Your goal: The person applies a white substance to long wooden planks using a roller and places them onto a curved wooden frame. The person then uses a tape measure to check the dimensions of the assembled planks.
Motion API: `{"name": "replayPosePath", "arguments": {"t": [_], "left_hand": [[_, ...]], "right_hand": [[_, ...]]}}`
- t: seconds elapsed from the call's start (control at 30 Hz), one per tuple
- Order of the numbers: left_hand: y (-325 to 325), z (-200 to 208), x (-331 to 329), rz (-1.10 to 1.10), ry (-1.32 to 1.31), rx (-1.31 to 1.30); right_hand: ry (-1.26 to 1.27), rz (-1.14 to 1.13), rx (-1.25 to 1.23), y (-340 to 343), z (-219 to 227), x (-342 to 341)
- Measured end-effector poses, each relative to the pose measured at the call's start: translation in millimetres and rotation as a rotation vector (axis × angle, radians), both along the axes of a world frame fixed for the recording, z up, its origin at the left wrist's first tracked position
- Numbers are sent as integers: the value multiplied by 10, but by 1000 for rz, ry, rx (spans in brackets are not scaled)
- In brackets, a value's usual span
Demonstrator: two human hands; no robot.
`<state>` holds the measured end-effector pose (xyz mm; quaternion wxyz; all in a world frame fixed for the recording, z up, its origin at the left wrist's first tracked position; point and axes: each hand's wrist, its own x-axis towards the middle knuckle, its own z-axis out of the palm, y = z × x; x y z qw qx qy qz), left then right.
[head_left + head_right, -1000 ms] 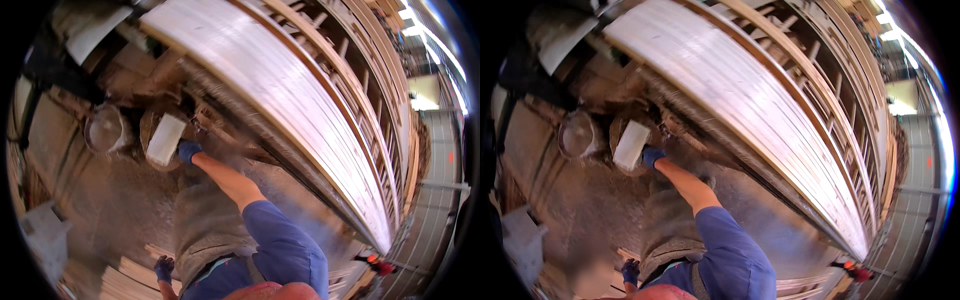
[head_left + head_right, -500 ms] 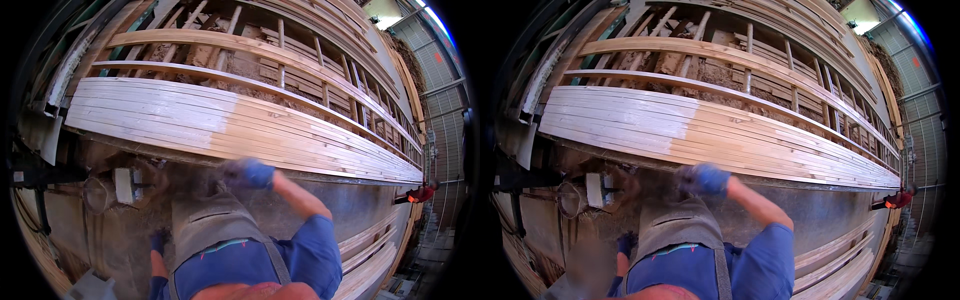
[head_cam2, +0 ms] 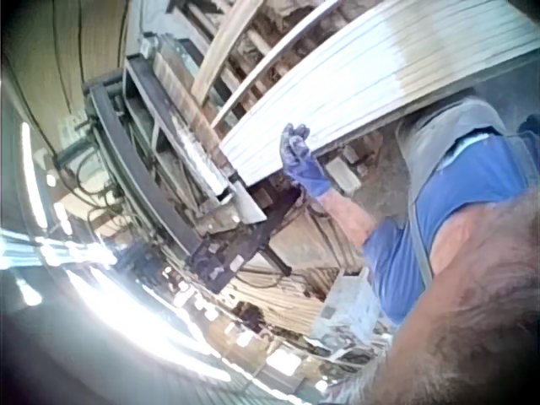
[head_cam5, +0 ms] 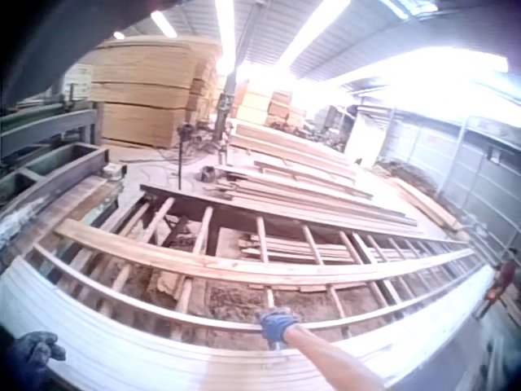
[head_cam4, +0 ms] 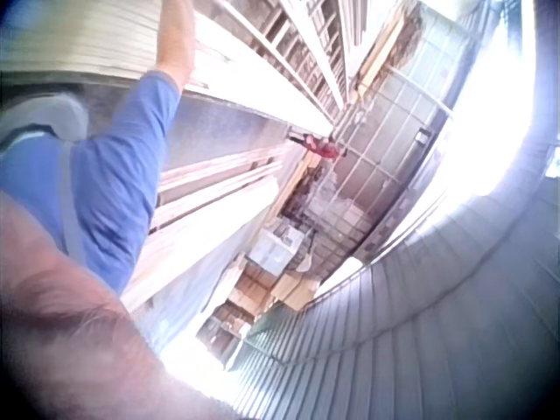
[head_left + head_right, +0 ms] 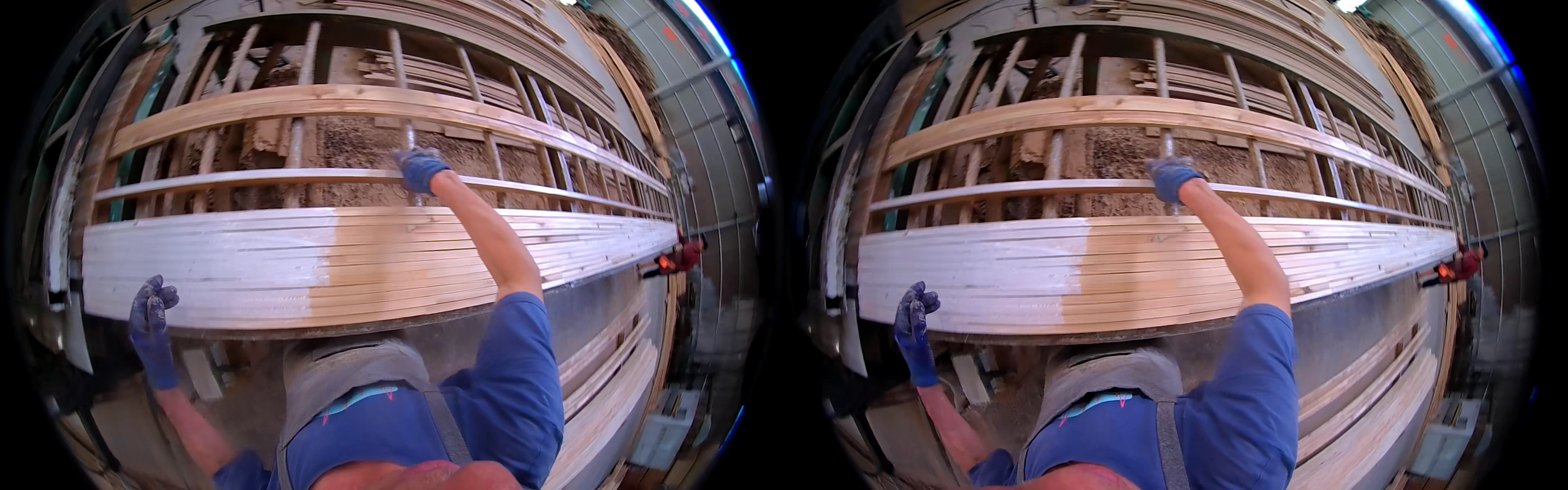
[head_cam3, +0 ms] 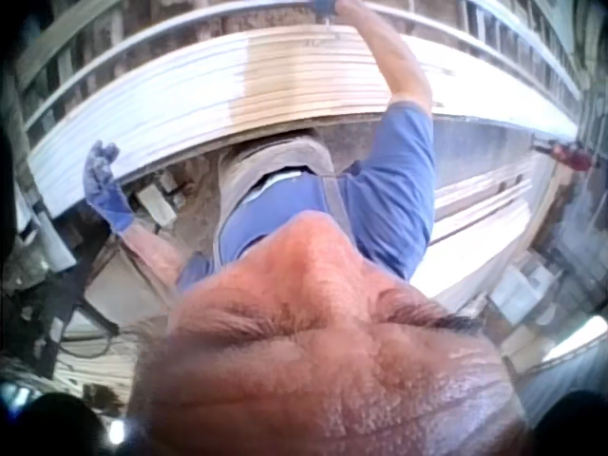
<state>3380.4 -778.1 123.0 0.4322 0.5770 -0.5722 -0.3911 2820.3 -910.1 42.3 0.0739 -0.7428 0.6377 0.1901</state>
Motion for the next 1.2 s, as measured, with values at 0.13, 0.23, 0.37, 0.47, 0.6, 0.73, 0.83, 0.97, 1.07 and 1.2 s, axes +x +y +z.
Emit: {"name": "replayPosePath", "arguments": {"t": [0.13,0.23,0.37,0.47,0.6,0.73,0.83,0.97,1.07,1.2], "left_hand": [[-538,34,-293,-221,82,-50],[-939,83,-544,-283,43,46],[-1581,-42,-1093,-278,193,269],[-2099,-474,-1202,-121,229,580],[-2583,-1150,-959,69,415,844],[-2999,-1709,-845,254,530,953],[-3226,-2109,-812,269,637,956],[-3244,-2146,-1023,505,823,685],[-3444,-2404,-464,373,890,589],[-3584,-2316,-112,227,782,589]], "right_hand": [[-37,33,163,-164,20,51],[-177,45,212,-346,96,-128],[-190,16,11,-534,341,-425],[-301,-90,-249,-367,283,-760],[-388,-501,-121,224,7,-1823],[-595,-1161,-279,800,-728,-3217],[-723,-1370,-476,961,-1152,-3748],[-1324,-1777,-607,802,-1133,-3504],[-1488,-1666,-827,537,-1217,-3451],[-947,-1345,-945,232,-1313,-3470]]}}
